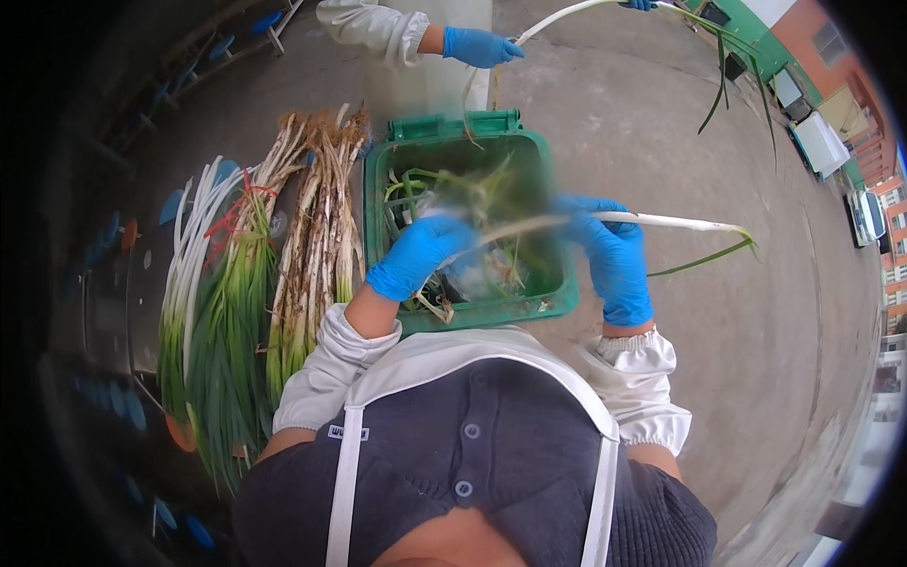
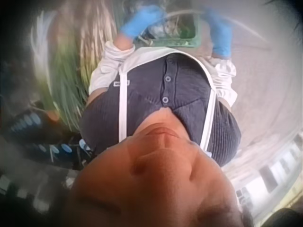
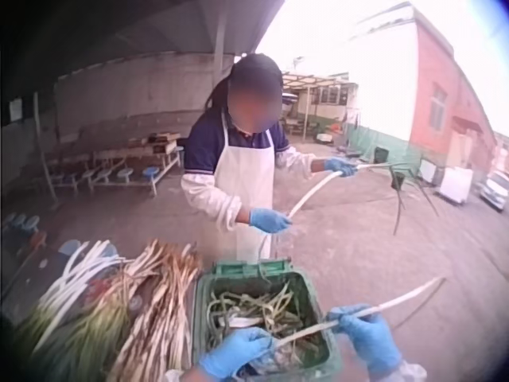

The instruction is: The person trims green onions by hand, removing roots and outer layers. The cleaned onions are placed on a metal table while the trimmings are discarded into a green bin.

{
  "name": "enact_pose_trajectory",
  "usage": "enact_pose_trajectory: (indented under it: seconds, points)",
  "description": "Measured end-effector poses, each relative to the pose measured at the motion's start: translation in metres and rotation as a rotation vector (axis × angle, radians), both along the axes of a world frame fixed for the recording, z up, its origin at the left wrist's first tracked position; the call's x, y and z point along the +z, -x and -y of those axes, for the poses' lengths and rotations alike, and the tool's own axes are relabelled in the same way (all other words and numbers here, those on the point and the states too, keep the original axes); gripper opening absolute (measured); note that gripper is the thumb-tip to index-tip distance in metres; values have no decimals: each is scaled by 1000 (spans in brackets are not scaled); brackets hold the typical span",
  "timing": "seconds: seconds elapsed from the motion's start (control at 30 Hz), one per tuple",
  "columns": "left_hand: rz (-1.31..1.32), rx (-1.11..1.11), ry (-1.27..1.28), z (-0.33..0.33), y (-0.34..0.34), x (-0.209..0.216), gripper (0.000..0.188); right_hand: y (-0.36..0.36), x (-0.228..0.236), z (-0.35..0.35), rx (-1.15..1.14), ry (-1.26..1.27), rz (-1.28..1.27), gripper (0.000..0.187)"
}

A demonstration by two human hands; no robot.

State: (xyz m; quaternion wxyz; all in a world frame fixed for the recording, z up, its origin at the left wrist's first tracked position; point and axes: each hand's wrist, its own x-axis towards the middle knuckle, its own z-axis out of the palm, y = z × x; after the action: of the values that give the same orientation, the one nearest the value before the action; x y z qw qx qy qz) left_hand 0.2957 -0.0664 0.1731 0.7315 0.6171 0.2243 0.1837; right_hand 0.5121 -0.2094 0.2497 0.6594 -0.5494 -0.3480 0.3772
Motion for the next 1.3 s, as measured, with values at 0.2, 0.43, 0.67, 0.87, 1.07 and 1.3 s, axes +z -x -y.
enact_pose_trajectory:
  seconds: [0.2, 0.43, 0.67, 0.87, 1.07, 1.3]
  points:
    - [106, -11, -77, -4, 2, -13, 27, -4, -5, 0, -5, -30, -16, 19]
    - [53, 43, 94, 2, 6, -2, 25, -4, -4, 0, -35, -52, -16, 18]
    - [-17, 118, -17, 3, 5, 4, 21, -2, -3, 1, -19, -27, -5, 18]
    - [-161, 389, -702, -7, 5, -39, 18, -7, -5, 4, 21, -39, -71, 18]
    - [-257, 584, -712, -18, 19, -58, 17, -19, -3, 12, -101, -37, -37, 18]
    - [-291, 696, -668, -35, 37, -102, 20, -38, 7, 20, -194, -94, -42, 20]
